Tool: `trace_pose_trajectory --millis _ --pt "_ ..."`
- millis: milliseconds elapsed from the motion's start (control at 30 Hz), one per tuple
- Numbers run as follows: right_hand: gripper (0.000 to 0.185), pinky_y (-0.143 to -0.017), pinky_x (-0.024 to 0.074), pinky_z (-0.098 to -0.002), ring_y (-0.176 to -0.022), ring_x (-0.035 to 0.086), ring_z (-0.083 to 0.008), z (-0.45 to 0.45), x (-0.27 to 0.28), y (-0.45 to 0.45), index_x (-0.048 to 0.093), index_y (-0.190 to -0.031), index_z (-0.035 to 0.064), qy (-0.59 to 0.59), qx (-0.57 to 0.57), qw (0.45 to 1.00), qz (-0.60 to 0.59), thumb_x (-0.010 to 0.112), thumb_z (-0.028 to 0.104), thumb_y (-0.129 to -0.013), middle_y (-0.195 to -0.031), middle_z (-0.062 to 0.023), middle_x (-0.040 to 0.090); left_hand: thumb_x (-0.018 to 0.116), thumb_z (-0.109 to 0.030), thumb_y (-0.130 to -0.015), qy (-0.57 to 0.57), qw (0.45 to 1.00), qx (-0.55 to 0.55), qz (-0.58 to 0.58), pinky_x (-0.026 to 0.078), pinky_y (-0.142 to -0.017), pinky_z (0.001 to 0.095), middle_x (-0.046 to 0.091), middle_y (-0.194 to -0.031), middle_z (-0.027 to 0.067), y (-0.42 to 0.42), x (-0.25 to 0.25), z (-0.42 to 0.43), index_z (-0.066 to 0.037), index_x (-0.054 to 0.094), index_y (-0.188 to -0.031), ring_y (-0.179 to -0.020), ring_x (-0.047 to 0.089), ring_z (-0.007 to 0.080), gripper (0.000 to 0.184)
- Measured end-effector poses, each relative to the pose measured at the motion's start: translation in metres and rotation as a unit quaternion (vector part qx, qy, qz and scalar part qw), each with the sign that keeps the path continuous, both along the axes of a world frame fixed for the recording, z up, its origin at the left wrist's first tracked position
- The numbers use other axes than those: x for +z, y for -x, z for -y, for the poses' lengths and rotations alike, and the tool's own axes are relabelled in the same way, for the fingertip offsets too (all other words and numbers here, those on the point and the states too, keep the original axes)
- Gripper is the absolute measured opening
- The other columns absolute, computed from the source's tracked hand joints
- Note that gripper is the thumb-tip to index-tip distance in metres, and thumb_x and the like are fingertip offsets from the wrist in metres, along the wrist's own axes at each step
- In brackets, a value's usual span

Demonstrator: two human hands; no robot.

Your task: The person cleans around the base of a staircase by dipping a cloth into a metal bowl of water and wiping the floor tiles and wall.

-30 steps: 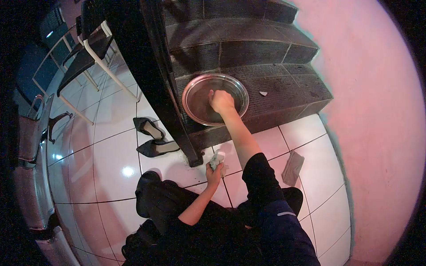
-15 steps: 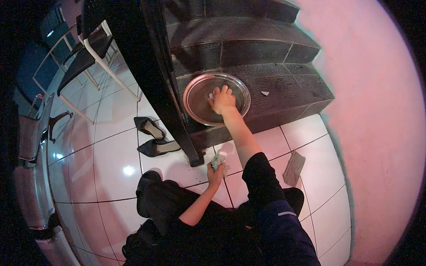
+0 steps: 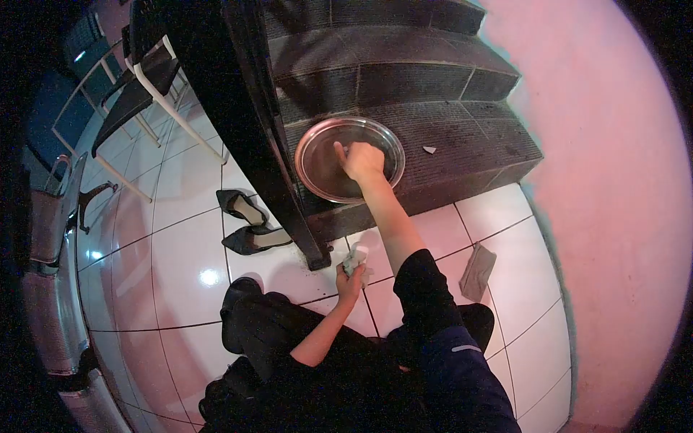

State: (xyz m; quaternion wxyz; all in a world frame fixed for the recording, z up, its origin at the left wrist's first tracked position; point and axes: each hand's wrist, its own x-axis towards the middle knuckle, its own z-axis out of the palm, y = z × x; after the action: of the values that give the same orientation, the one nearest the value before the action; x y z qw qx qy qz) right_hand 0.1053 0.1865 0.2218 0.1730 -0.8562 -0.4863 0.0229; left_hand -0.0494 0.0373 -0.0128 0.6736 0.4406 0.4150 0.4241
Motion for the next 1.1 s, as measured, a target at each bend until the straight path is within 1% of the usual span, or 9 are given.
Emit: trace_pose_trajectory --millis 167,400,567,700,800,867,933,1033,1100 --pt "0.056 -0.071 0.0484 -0.0447 -0.077 0.061 -0.0380 -0.003 -0.007 -0.003 0.066 -0.073 0.0007 -0.016 -0.017 1.000 -0.007 0.035 0.044 -0.090 -0.077 -0.0221 0.063 0.066 -0.020 -0.076 -0.041 0.999 0.013 -0.016 0.047 -0.054 0.0267 0.058 -0.084 0.0112 -0.001 -0.009 0.000 0.002 0.043 -0.103 -0.066 0.058 0.0158 0.042" --pt "0.052 -0.075 0.0480 -0.0455 -0.082 0.060 -0.0403 -0.003 -0.004 -0.002 0.065 -0.077 -0.0010 -0.013 -0.030 0.998 -0.045 0.031 0.035 -0.091 -0.084 -0.0240 0.062 0.067 -0.021 -0.076 0.003 1.000 0.002 -0.011 0.047 -0.052 0.0258 0.058 -0.085 0.0113 0.000 0.004 0.000 0.003 0.043 -0.103 -0.065 0.058 0.0151 0.043" --pt "0.049 -0.077 0.0476 -0.0464 -0.084 0.059 -0.0417 -0.007 -0.011 -0.007 0.064 -0.083 -0.0017 -0.022 -0.035 0.997 -0.069 0.030 0.032 -0.092 -0.088 -0.0241 0.062 0.066 -0.020 -0.076 -0.069 0.997 0.013 -0.019 0.048 -0.063 0.0275 0.059 -0.088 0.0122 -0.005 -0.027 -0.004 0.003 0.043 -0.102 -0.071 0.059 0.0172 0.042" --pt "0.050 -0.078 0.0472 -0.0468 -0.085 0.059 -0.0411 0.001 -0.001 -0.004 0.064 -0.085 -0.0012 -0.022 -0.037 0.997 -0.057 0.030 0.035 -0.092 -0.089 -0.0251 0.061 0.067 -0.018 -0.075 -0.007 1.000 0.002 -0.012 0.048 -0.071 0.0286 0.059 -0.091 0.0132 -0.001 0.003 -0.002 0.004 0.044 -0.102 -0.079 0.060 0.0186 0.042" --pt "0.047 -0.074 0.0463 -0.0458 -0.083 0.059 -0.0400 0.008 0.012 -0.006 0.061 -0.084 -0.0007 -0.164 -0.018 0.986 -0.009 0.034 0.038 -0.092 -0.088 -0.0251 0.060 0.067 -0.016 -0.073 -0.004 1.000 0.002 0.020 0.047 -0.073 0.0286 0.059 -0.093 0.0133 -0.002 -0.019 -0.013 0.005 0.044 -0.104 -0.083 0.059 0.0185 0.043" --pt "0.042 -0.070 0.0446 -0.0412 -0.075 0.057 -0.0374 0.021 0.019 -0.012 0.057 -0.083 -0.0001 -0.374 -0.018 0.927 -0.020 0.041 0.038 -0.091 -0.081 -0.0223 0.058 0.067 -0.015 -0.072 -0.032 0.999 0.026 -0.007 0.047 -0.074 0.0288 0.059 -0.095 0.0127 0.005 -0.015 -0.017 0.004 0.044 -0.106 -0.084 0.058 0.0179 0.046" --pt "0.037 -0.067 0.0426 -0.0359 -0.068 0.053 -0.0294 0.046 0.029 -0.017 0.054 -0.083 0.0003 -0.441 -0.058 0.887 -0.120 0.047 0.036 -0.090 -0.074 -0.0165 0.056 0.068 -0.015 -0.071 -0.039 0.998 0.056 0.001 0.046 -0.073 0.0284 0.058 -0.096 0.0119 0.010 -0.019 -0.021 0.003 0.044 -0.107 -0.083 0.057 0.0174 0.047" --pt "0.039 -0.071 0.0417 -0.0321 -0.075 0.052 -0.0180 0.105 0.000 -0.024 0.052 -0.092 0.0010 -0.556 -0.052 0.806 -0.196 0.046 0.039 -0.090 -0.080 -0.0099 0.057 0.067 -0.018 -0.071 0.017 0.997 0.052 -0.055 0.045 -0.075 0.0305 0.058 -0.096 0.0125 0.019 0.022 -0.015 0.004 0.045 -0.105 -0.084 0.056 0.0191 0.046" --pt "0.041 -0.075 0.0412 -0.0322 -0.080 0.053 -0.0209 0.152 -0.032 -0.014 0.051 -0.096 -0.0004 -0.504 -0.127 0.832 -0.194 0.045 0.039 -0.091 -0.084 -0.0122 0.056 0.068 -0.020 -0.071 0.039 0.996 0.044 -0.064 0.045 -0.075 0.0302 0.059 -0.095 0.0125 0.020 0.024 -0.013 0.004 0.045 -0.105 -0.084 0.056 0.0194 0.047"
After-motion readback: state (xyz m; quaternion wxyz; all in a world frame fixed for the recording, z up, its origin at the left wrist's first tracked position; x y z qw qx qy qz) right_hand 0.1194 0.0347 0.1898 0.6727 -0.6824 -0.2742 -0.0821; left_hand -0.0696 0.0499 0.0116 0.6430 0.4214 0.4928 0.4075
